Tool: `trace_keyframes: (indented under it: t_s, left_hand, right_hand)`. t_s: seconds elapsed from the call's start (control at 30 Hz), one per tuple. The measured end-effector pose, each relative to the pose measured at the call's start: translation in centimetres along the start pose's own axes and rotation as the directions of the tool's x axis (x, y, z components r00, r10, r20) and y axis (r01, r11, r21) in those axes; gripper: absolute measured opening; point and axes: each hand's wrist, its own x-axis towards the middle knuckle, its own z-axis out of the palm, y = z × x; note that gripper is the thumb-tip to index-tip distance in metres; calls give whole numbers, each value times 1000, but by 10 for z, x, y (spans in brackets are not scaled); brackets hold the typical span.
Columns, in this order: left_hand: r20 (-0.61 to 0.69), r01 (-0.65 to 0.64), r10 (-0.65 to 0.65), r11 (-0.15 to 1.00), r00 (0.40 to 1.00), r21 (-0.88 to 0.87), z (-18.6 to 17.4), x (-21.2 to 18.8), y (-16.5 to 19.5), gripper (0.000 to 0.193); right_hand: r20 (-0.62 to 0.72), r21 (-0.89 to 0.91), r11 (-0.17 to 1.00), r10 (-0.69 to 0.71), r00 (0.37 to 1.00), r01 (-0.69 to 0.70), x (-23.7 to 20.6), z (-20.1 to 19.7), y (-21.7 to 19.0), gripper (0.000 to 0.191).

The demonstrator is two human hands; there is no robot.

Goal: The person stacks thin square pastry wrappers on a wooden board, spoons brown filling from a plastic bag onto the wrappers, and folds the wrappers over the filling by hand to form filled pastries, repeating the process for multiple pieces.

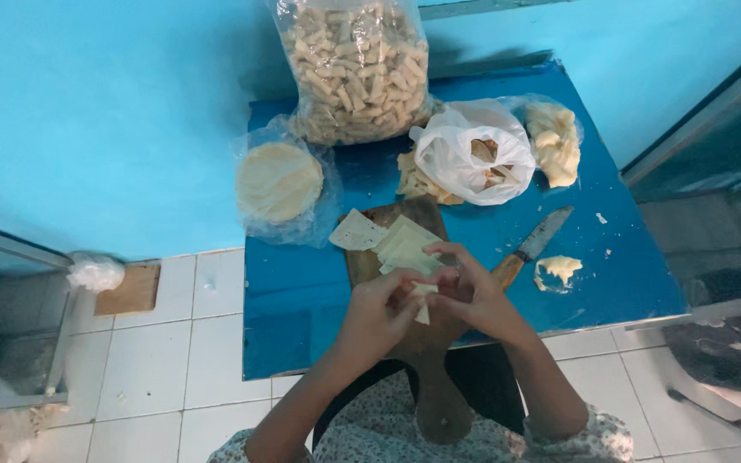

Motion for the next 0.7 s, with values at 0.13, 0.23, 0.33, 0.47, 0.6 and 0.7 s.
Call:
trace_keyframes:
  t_s: [0.13, 0.23, 0.33, 0.47, 0.6, 0.7]
  left_hand:
    - [-100, 111, -100, 988, 990, 109, 7, 7, -16, 29]
    - [-136, 1, 37, 964, 990, 267, 13, 4, -26, 34]
    - [-147, -27, 74, 954, 986, 299, 18, -2, -29, 37]
    - [-144, 0, 48, 950, 988, 312, 19, -5, -27, 37]
    - [-127, 94, -29, 838, 991, 538, 20, -2, -26, 40]
    - [-224, -38, 262, 725, 939, 688, 7, 6, -29, 32]
  right_hand:
    - [-252, -362, 932, -65, 966, -32, 5, 4, 12, 64]
    - [-315, -615, 787, -201, 927, -39, 7, 13, 19, 65]
    - [-310, -686, 728, -270, 911, -18, 5, 17, 20, 66]
    - [-301, -714, 700, -328, 896, 17, 3, 23, 20, 63]
    - [-280, -800, 599, -404, 871, 20, -1, 31, 17, 63]
    - [-86, -929, 334, -616, 783, 161, -8, 35, 10, 61]
